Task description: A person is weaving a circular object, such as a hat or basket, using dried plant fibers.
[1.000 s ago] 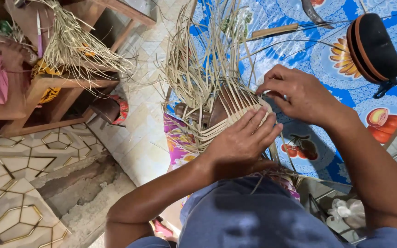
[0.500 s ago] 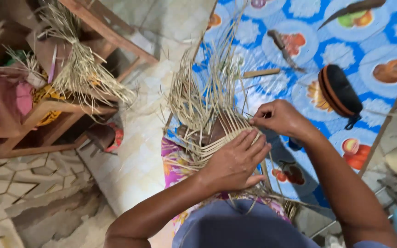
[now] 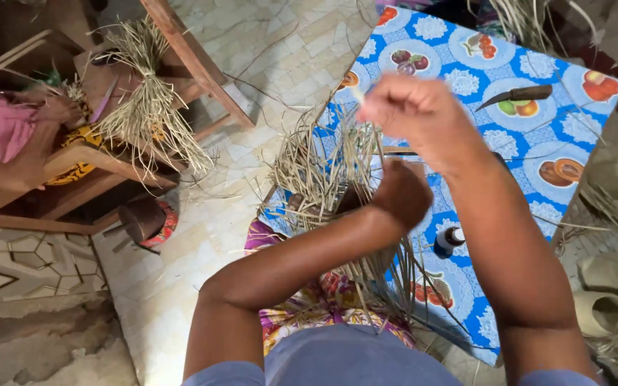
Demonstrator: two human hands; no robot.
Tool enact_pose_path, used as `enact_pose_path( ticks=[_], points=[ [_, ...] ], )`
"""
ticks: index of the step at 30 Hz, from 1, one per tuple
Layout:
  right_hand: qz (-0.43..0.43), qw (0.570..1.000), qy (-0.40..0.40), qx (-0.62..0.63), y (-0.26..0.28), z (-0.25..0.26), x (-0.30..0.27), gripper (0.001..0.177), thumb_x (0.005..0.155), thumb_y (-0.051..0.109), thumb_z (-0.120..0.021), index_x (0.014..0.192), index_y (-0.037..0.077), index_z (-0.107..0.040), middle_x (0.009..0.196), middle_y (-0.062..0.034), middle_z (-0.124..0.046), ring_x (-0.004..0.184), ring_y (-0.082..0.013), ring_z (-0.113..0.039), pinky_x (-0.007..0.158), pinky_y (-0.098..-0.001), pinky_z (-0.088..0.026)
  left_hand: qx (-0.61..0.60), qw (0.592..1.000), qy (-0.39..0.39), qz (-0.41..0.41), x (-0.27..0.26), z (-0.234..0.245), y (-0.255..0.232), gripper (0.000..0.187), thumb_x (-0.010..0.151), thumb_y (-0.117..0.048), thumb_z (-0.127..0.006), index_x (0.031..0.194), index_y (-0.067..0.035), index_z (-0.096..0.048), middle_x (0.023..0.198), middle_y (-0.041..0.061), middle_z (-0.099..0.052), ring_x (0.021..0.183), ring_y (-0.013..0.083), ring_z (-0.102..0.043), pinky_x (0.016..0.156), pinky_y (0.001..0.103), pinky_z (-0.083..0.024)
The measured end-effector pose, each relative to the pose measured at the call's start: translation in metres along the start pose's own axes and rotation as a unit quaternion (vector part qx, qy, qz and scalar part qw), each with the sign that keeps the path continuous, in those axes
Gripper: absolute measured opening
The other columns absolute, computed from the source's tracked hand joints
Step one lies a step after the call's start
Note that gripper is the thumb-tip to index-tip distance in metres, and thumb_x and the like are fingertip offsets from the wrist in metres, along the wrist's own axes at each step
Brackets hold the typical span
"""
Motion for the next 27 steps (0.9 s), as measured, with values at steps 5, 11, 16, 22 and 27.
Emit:
enact_pose_path(
  ticks=[5,11,16,22,27],
  points=[
    [0.186,0.979,-0.038,-0.070,0.067,0.006,-0.031,0.014,0.093,0.004,-0.050,0.095,-0.007,-0.057,0.070,-0.0150,-0.048,0.072,-0.0216,-0.050,0.070,-0.0301,-0.044,-0.115,0.979,0.044,0.163,-0.022,-0.044,0.061,0.019,0.075,-0.020,-0.052,0.059,-0.021,-0.063,0.059,-0.004,-0.059,0.060,0.0193,-0.063,0.049,0.036,-0.042],
    [-0.033,0.961,0.049,-0.270,-0.114,0.007,-0.100,0.029,0.072,0.001,-0.064,0.100,0.003,-0.056,0.087,-0.0195,-0.054,0.086,-0.0356,-0.052,0.076,-0.0438,-0.043,-0.322,0.901,-0.037,0.288,-0.132,0.013,0.103,0.020,0.074,-0.035,-0.055,0.069,-0.017,-0.060,0.065,0.005,-0.061,0.069,0.0275,-0.064,0.056,0.041,-0.049],
    [-0.140,0.962,0.157,-0.174,-0.191,-0.029,-0.165,0.100,0.052,0.023,-0.082,0.137,0.014,-0.029,0.129,-0.0229,-0.036,0.119,-0.0488,-0.031,0.094,-0.0601,-0.032,-0.384,0.845,-0.072,0.367,-0.164,0.014,0.106,0.019,0.074,-0.034,-0.058,0.077,-0.016,-0.057,0.071,0.007,-0.062,0.076,0.0293,-0.064,0.062,0.043,-0.049],
    [-0.176,0.973,0.067,-0.129,-0.197,-0.037,-0.180,0.113,0.049,0.048,-0.067,0.140,0.015,-0.008,0.147,-0.0069,-0.011,0.136,-0.0279,-0.012,0.104,-0.0506,-0.019,-0.368,0.846,0.005,0.387,-0.167,0.025,0.106,0.027,0.088,-0.034,-0.051,0.081,-0.011,-0.063,0.054,0.001,-0.054,0.049,0.0139,-0.055,0.050,0.032,-0.050],
    [-0.203,0.973,0.017,-0.108,-0.196,-0.035,-0.187,0.114,0.048,0.036,-0.070,0.140,0.011,-0.007,0.145,-0.0122,-0.017,0.132,-0.0290,-0.020,0.104,-0.0449,-0.020,-0.481,0.787,0.055,0.383,-0.169,0.023,0.102,0.018,0.087,-0.016,-0.051,0.088,-0.008,-0.066,0.049,0.000,-0.050,0.035,0.0078,-0.038,0.030,0.018,-0.035]
  ],
)
Point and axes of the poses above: each hand's wrist, its own x-axis towards the middle knuckle, its own z-axis out of the back of the hand, y = z × x, the point moved 10 cm from there along x, towards the middle knuckle
